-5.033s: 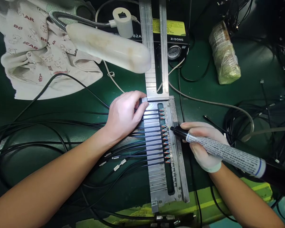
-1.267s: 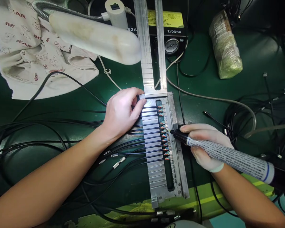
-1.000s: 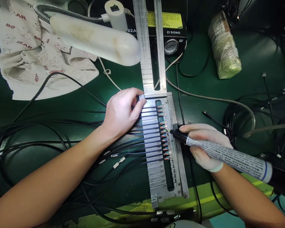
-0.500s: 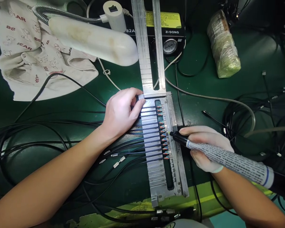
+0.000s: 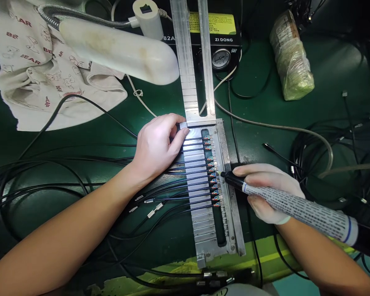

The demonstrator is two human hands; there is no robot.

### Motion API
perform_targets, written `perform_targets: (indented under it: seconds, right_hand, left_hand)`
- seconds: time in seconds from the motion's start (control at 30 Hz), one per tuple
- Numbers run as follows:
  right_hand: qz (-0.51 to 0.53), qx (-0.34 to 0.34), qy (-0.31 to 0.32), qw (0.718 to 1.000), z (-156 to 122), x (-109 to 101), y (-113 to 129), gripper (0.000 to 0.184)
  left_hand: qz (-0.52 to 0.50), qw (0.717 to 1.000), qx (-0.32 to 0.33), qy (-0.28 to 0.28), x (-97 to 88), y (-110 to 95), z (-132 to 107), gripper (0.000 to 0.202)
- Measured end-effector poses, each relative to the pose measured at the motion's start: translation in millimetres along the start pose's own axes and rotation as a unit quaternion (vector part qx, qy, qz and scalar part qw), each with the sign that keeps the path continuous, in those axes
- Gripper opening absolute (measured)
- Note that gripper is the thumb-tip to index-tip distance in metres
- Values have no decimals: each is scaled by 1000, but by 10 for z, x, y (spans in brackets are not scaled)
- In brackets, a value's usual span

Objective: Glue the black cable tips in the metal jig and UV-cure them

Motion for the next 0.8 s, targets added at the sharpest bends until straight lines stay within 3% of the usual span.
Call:
perform_targets:
  seconds: [0.6, 0.8]
  right_hand:
    - [-5, 2, -1, 1000, 13, 10, 12, 23]
    - [2, -21, -7, 1000, 7, 6, -11, 29]
  left_hand:
    - [-1, 1000, -1, 2, 1, 12, -4, 25]
    - [-1, 1000, -2, 0, 4, 2, -4, 24]
Point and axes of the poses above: each hand's wrist, its own z-axis towards the middle knuckle, its own x-axis out of the palm, y = z × x, the point moved 5 cm from there along z, towards the middle knuckle, and after that the axes turned 9 degrees about z, right-handed, at the moved point
